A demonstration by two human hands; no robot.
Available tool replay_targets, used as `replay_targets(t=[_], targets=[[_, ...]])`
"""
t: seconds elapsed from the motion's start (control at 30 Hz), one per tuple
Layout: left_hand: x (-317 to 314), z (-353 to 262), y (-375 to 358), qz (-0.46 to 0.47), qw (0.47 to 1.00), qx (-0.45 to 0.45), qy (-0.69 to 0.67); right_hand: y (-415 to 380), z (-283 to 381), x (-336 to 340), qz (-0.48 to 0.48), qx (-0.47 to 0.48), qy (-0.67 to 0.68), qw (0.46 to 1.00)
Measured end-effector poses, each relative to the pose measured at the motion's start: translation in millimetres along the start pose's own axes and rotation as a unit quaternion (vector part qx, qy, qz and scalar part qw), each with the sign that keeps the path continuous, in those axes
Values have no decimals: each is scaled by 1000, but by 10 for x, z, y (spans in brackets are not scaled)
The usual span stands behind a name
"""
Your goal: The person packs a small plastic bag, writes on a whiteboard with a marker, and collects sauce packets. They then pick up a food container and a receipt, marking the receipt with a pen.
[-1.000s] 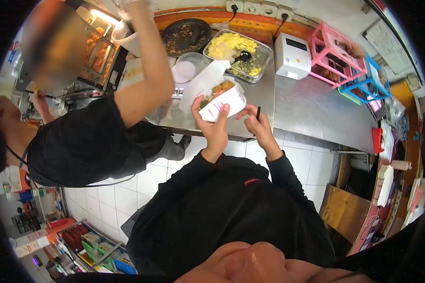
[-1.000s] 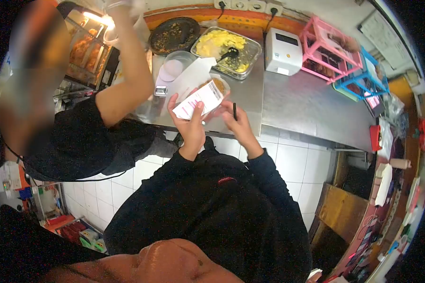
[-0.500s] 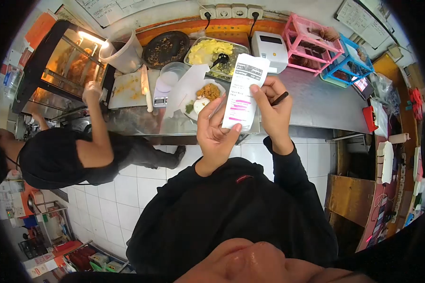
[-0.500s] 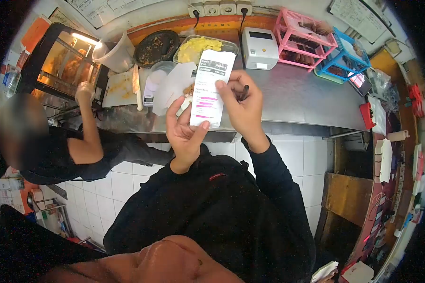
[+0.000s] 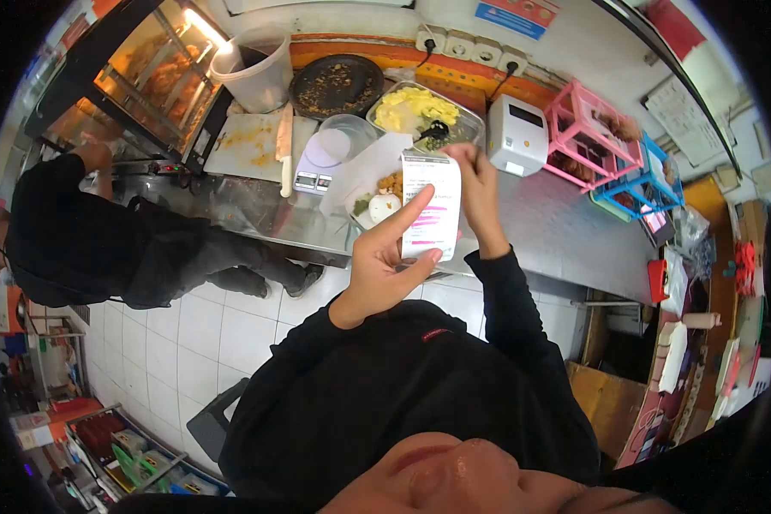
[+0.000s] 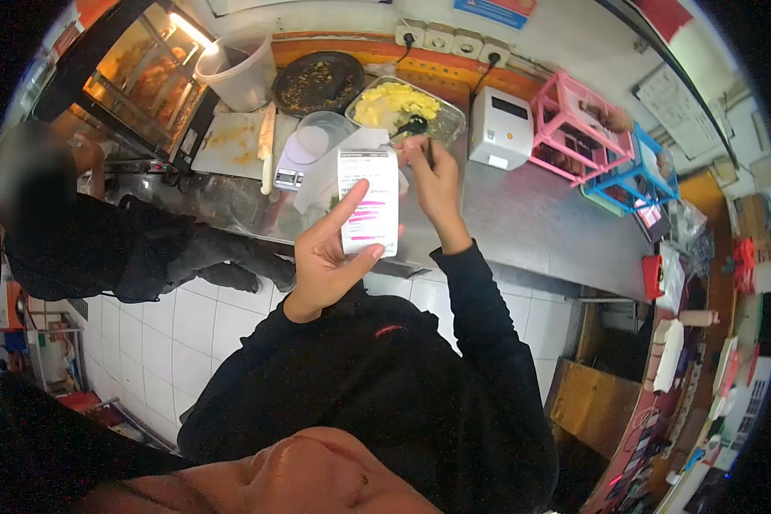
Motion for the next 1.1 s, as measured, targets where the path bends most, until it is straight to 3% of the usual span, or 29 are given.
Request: replay_targets(t=[0.03,0.1,0.17,0.2,0.23,0.3,0.37,0.43,0.47,0.53,0.67,0.7,0.77,0.8,1.03,1.1], targets=[[70,-45,18,-1,1000,-5,5,143,-307,-8,-27,5,-98,995],[233,-109,43,-7,1000,-7,4,302,-1221,-137,52,-74,-338,937],[391,-145,91,-17,1000,-1,-6,241,-2300,-238,97,-84,-381,916],[479,-147,112,-25,1000,2,-9,239,-2394,-360,139,-97,-420,892],[561,-158,135,-30,999,1,-12,269,-2450,-423,143,-98,-422,890],[711,-144,191,-34,999,7,-16,306,-2526,-494,118,-171,-510,835],[873,-98,251,-33,999,4,-17,412,-2319,-504,88,-160,-507,842],[983,-25,301,-18,1000,17,-4,426,-2516,-447,135,-270,-474,828],[1033,4,335,-19,1000,22,-9,410,-2708,-368,136,-277,-474,825],[1066,60,372,-18,999,37,-22,297,-2955,-350,166,-165,-431,871],[1019,198,443,-2,997,37,-64,214,-2628,-189,94,-265,-419,863],[968,229,473,2,997,39,-70,230,-2572,-184,90,-270,-421,861],[875,265,541,-15,995,33,-95,359,-2532,-317,176,-219,-445,850],[816,278,562,-9,995,35,-95,367,-2852,-326,206,-217,-483,823],[166,454,712,25,995,58,-77,-38,-2705,-113,218,-247,-419,846],[-79,568,740,25,996,66,-63,-259,-2617,68,175,-244,-345,889]])
Point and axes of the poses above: each hand's wrist, its own y-axis towards the middle knuckle, its own x-axis out of the back of the hand, z = x × y, the point moved 9 cm from there along y, towards the middle knuckle, and after that the axes turned 11 degrees about z, right-handed, at the moved point
